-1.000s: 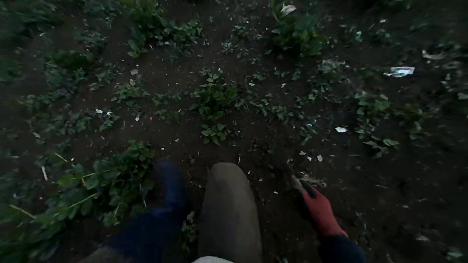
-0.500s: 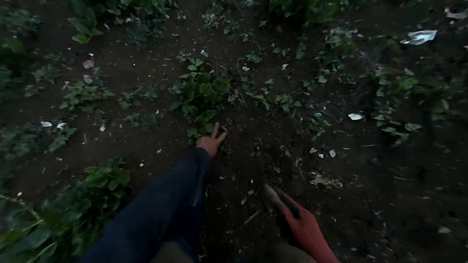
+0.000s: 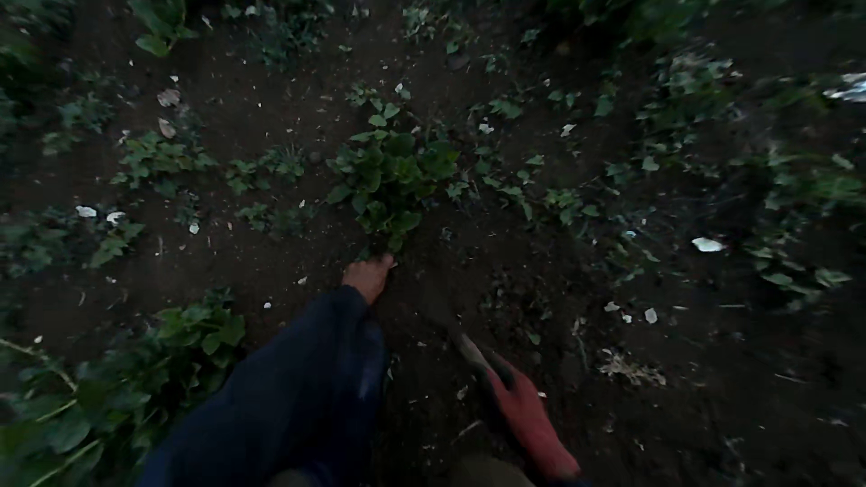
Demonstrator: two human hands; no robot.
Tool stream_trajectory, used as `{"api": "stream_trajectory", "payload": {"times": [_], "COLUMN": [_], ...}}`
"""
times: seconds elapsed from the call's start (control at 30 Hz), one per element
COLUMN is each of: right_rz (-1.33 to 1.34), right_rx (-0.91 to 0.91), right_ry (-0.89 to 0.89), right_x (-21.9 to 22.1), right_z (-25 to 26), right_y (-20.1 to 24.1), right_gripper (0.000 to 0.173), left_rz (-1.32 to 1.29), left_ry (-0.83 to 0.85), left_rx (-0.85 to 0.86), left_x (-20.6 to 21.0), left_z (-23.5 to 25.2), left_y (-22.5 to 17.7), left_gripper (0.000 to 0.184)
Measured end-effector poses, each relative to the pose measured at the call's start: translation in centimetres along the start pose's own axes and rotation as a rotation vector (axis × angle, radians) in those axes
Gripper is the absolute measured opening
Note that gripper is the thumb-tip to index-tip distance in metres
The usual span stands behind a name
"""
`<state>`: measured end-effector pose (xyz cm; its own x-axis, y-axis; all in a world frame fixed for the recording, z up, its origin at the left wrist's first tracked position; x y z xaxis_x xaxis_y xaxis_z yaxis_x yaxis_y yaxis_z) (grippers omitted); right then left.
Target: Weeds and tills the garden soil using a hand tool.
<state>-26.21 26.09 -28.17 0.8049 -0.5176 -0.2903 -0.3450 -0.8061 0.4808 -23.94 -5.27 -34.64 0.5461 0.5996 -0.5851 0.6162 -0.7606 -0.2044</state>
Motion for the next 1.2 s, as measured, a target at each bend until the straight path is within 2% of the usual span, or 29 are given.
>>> {"api": "stream_trajectory", "payload": {"times": [0.07, 0.17, 0.23, 0.3, 0.37, 0.43, 0.53, 0.6, 0.67, 0.77, 0.83, 0.9, 1.0, 1.1, 1.2], "right_rz": [-0.082, -0.290, -0.260, -0.141, -0.132, -0.252, -0.383, -0.309, -0.179, -0.259, -0.340, -0.376, -0.254, -0.325, -0.495], "right_rx": [-0.040, -0.156, -0.174, -0.083, -0.054, -0.110, -0.225, -0.211, -0.169, -0.191, -0.264, -0.288, -0.210, -0.221, -0.386], "right_ry": [0.031, -0.013, -0.072, -0.055, -0.006, 0.060, 0.070, 0.114, 0.105, 0.067, 0.095, 0.117, 0.137, 0.155, 0.122], "right_x": [1.2, -1.2, -4.0, -4.4, -1.5, 1.4, 0.2, -1.5, -0.9, 5.8, 8.7, 7.1, 3.3, 6.5, 8.4], "right_z": [2.3, -1.1, -4.4, -4.6, -0.5, 3.0, 0.9, -1.6, -0.5, 6.3, 8.6, 7.1, 3.8, 6.2, 7.9], "right_y": [2.6, 2.9, 2.0, 0.8, 1.9, 4.6, 6.3, 5.8, 6.1, 10.8, 13.4, 13.2, 9.6, 10.2, 12.3], "right_gripper": [0.044, 0.045, 0.044, 0.044, 0.043, 0.043, 0.045, 0.045, 0.044, 0.042, 0.044, 0.044, 0.044, 0.042, 0.039], "left_rz": [-0.024, -0.031, -0.069, -0.143, -0.192, -0.199, -0.198, -0.242, -0.256, -0.228, -0.218, -0.222, -0.278, -0.399, -0.479], "left_ry": [-0.012, 0.036, 0.064, 0.081, 0.102, 0.128, 0.181, 0.184, 0.144, 0.060, -0.007, -0.036, -0.004, -0.010, -0.111], "left_rx": [0.006, 0.072, 0.124, 0.121, 0.101, 0.091, 0.080, 0.075, 0.053, -0.004, -0.067, -0.107, -0.064, 0.014, 0.084], "left_x": [-0.1, 0.8, 1.2, 1.9, 2.5, 3.1, 3.6, 4.4, 4.2, 2.2, 0.7, -0.4, -0.5, 0.2, -0.8], "left_z": [0.5, -0.1, -1.3, -2.8, -3.6, -4.9, -8.4, -11.0, -12.4, -12.4, -11.5, -10.6, -10.8, -12.3, -10.9], "left_y": [0.4, 0.4, -0.3, -0.5, -0.8, -0.9, 1.1, 2.9, 4.4, 5.5, 6.3, 6.8, 5.9, 3.7, 2.9], "left_gripper": [0.038, 0.038, 0.036, 0.036, 0.037, 0.037, 0.038, 0.043, 0.047, 0.036, 0.032, 0.034, 0.034, 0.032, 0.032]}}
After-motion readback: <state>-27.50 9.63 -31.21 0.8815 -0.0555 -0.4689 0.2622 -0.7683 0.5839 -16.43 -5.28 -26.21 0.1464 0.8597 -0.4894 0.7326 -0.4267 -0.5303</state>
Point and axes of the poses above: each hand's wrist, its own z-axis towards the middle knuckle, its own x-axis out of the palm, y = z × x, the point moved 8 cm from there along z, towards the middle knuckle, and after that the axes turned 5 degrees about -z, right-handed, at the moved point
